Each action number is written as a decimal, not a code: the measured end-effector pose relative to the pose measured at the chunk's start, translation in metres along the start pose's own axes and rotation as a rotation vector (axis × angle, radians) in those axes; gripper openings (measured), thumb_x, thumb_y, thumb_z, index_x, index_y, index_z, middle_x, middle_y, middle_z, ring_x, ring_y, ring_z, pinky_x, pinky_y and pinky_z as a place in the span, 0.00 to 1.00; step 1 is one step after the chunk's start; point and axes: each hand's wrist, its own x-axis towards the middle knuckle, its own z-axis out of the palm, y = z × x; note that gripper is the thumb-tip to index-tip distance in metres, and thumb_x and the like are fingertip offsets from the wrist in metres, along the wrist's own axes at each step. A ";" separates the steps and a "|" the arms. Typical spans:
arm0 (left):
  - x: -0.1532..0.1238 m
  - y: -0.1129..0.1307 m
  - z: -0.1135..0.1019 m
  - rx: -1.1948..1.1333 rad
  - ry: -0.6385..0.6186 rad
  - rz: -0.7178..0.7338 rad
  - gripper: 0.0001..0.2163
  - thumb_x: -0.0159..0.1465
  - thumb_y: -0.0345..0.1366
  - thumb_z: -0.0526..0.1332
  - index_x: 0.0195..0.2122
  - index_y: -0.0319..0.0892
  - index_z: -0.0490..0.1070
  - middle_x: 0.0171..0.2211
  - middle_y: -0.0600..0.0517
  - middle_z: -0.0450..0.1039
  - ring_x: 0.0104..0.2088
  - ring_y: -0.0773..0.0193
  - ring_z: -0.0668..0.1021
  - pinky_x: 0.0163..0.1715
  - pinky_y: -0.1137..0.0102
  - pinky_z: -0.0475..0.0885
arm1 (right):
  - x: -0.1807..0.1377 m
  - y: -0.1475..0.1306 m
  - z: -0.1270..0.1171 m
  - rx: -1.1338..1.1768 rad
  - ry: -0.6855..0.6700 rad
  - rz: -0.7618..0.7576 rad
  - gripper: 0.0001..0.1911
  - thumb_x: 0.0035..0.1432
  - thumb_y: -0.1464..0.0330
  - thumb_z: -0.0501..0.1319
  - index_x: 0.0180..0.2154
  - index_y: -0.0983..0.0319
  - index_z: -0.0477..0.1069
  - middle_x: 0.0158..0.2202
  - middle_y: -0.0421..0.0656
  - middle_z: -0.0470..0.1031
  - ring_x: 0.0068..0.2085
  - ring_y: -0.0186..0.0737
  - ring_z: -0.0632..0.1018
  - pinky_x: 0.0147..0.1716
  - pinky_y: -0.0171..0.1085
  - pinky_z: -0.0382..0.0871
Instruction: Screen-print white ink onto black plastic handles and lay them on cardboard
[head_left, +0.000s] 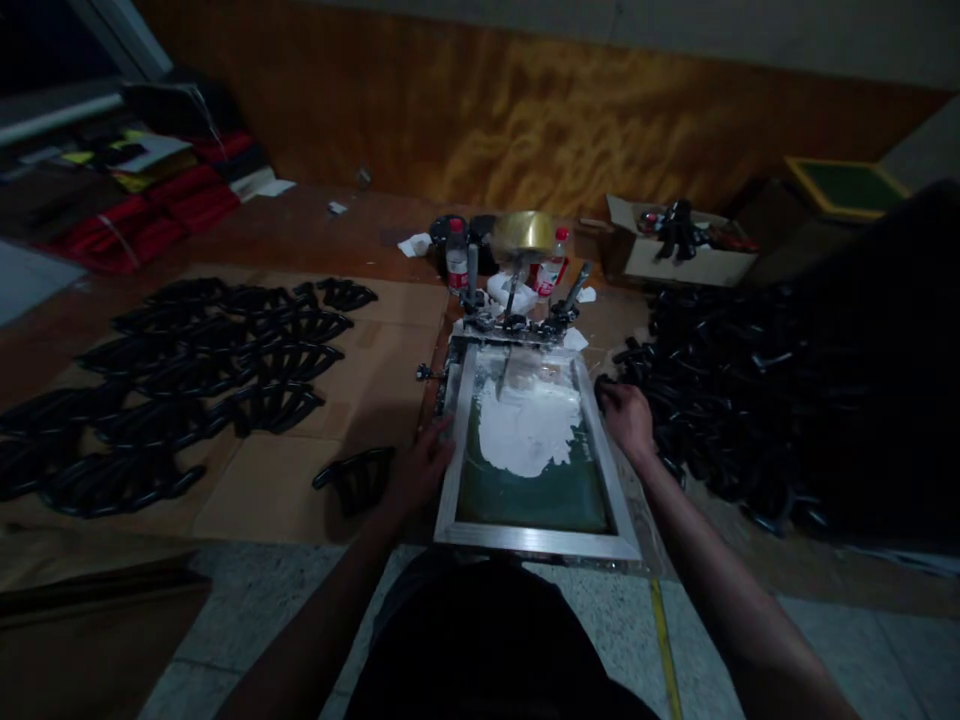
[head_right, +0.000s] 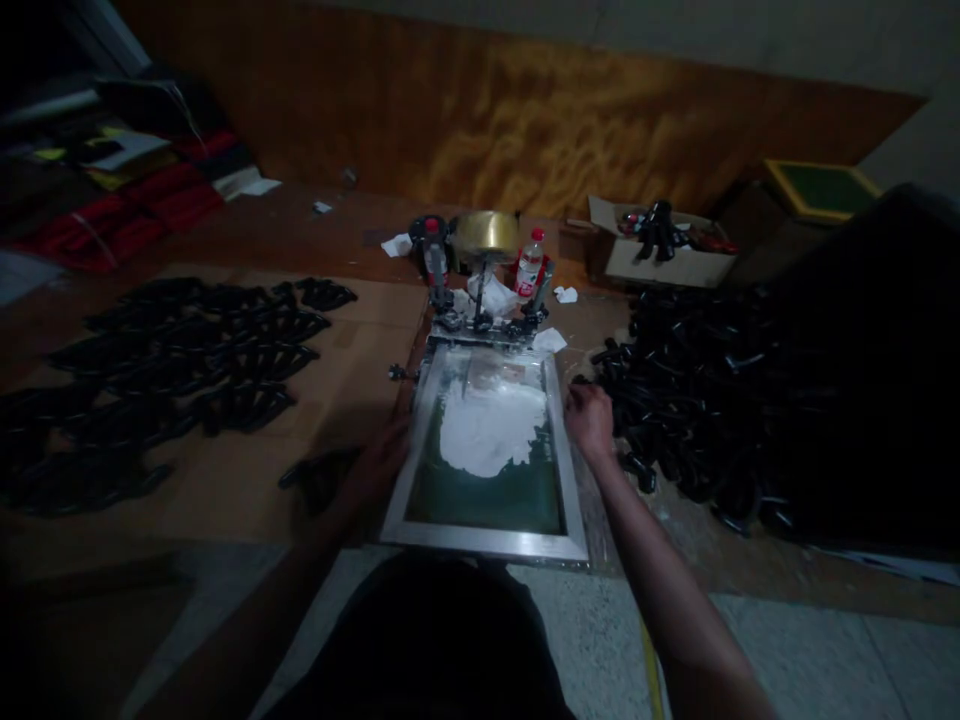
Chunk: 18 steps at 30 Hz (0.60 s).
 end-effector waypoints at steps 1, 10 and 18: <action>0.002 -0.014 0.005 0.008 -0.022 -0.034 0.29 0.65 0.49 0.56 0.64 0.41 0.65 0.41 0.47 0.80 0.40 0.56 0.80 0.42 0.63 0.75 | 0.008 -0.008 -0.003 -0.037 0.060 0.023 0.22 0.66 0.63 0.57 0.57 0.66 0.70 0.59 0.58 0.68 0.58 0.58 0.70 0.56 0.52 0.66; 0.023 -0.061 0.024 0.068 -0.028 0.018 0.26 0.65 0.42 0.57 0.64 0.39 0.65 0.61 0.42 0.70 0.59 0.52 0.74 0.61 0.56 0.65 | 0.001 -0.108 0.015 -0.186 -0.412 -0.288 0.13 0.62 0.72 0.57 0.47 0.63 0.73 0.46 0.51 0.77 0.47 0.48 0.76 0.44 0.38 0.67; 0.020 -0.062 0.025 0.015 -0.047 -0.007 0.26 0.66 0.43 0.55 0.65 0.41 0.63 0.60 0.43 0.71 0.56 0.54 0.76 0.57 0.59 0.69 | -0.032 -0.084 0.005 -0.026 -0.600 -0.706 0.14 0.55 0.77 0.58 0.42 0.61 0.76 0.43 0.45 0.78 0.46 0.43 0.76 0.43 0.36 0.65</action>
